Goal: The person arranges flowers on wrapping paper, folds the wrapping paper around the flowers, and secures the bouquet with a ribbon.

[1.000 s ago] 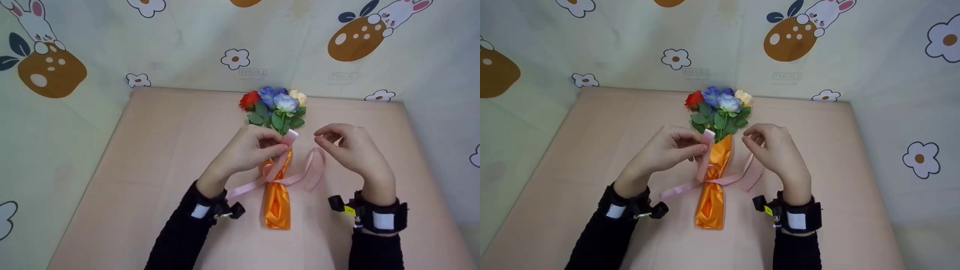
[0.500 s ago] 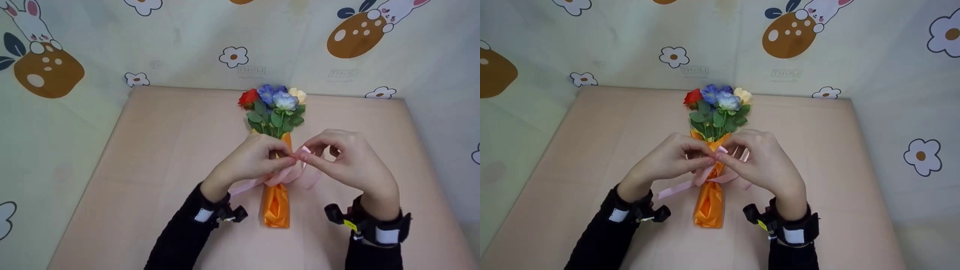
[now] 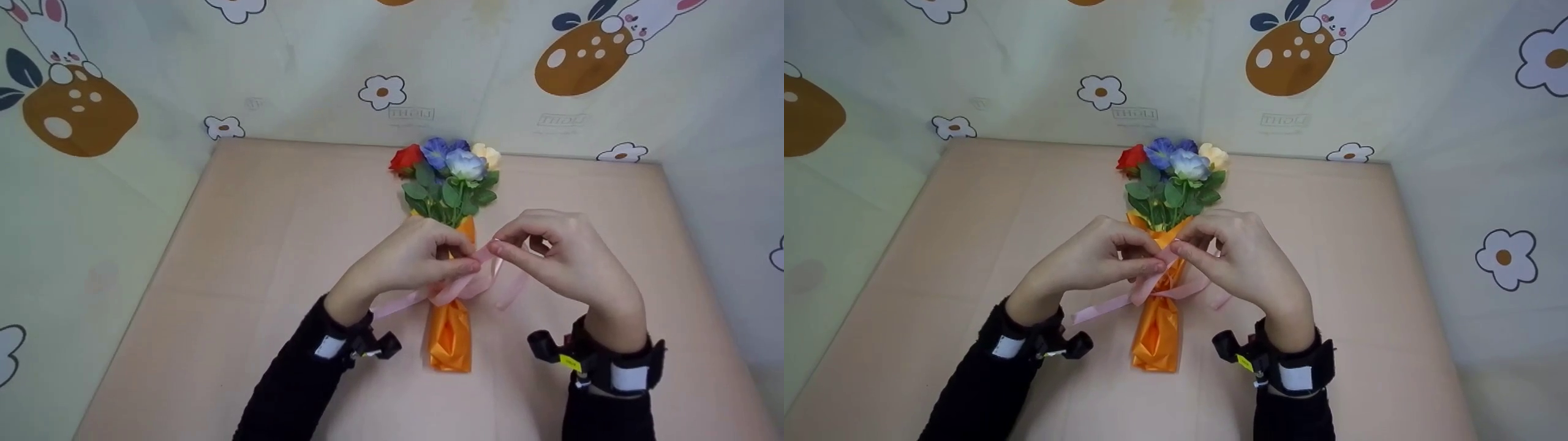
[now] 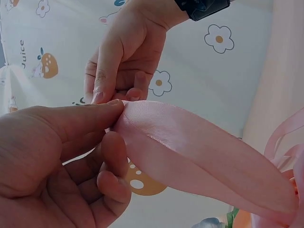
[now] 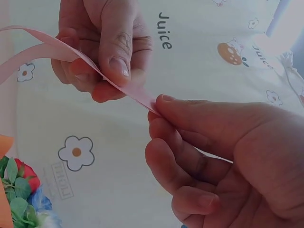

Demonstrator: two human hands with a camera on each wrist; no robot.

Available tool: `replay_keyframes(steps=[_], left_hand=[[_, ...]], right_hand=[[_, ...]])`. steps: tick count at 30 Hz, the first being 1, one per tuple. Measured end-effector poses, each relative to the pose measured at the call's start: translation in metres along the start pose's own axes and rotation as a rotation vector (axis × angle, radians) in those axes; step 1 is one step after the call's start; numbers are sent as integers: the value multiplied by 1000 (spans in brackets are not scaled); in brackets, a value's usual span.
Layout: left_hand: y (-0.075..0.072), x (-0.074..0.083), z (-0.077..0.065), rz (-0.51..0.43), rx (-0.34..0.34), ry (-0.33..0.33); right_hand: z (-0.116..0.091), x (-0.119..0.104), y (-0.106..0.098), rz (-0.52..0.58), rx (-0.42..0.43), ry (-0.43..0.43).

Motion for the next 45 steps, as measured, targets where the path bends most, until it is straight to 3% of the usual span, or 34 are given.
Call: replay_keyframes(steps=[5,7,9,13,17,20,24,28,31,33,37,41,45], left_hand=[[-16,-26,-1,-63,56,-75],[-23,-45,-2,-9,93,-154],[-25,-64,-3,106,85,-259],[-8,-91,-8,284,-107,-434],[15,-100,-11,281,-272,-517],[24,-99,-9,283,-307,-520],[25,-89,-4,252,-278,-445],[27,-79,3,134,-260,-294],[34,-77,7,6,-311,-197],[41,-78,8,-64,-353,-166],[51,-83,11,-89,-369,-191],[56,-85,13,26,-307,-279],[61,-83,14,200,-246,-348]], right_hand=[[0,-7,-2,14,-14,-24],[-3,2,1,11,-25,-28],[-6,9,3,7,-39,-25],[-6,5,6,9,-56,-31],[-2,-13,3,29,-56,-46],[-1,-18,2,43,-54,-57],[-1,-16,4,39,-55,-63],[-1,-14,5,42,-57,-58],[0,-17,6,49,-66,-52],[0,-15,7,48,-69,-52],[-2,-2,11,42,-73,-55],[-5,8,15,41,-93,-60],[-5,11,17,42,-118,-61]])
Point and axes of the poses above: each hand's wrist, its own z-axis towards the middle knuckle, its own y-axis out of the palm, x = y × z, the point moved 9 cm from there along z, towards the middle knuckle, and after that the axes turned 4 degrees about -x, right-handed, at the moved point
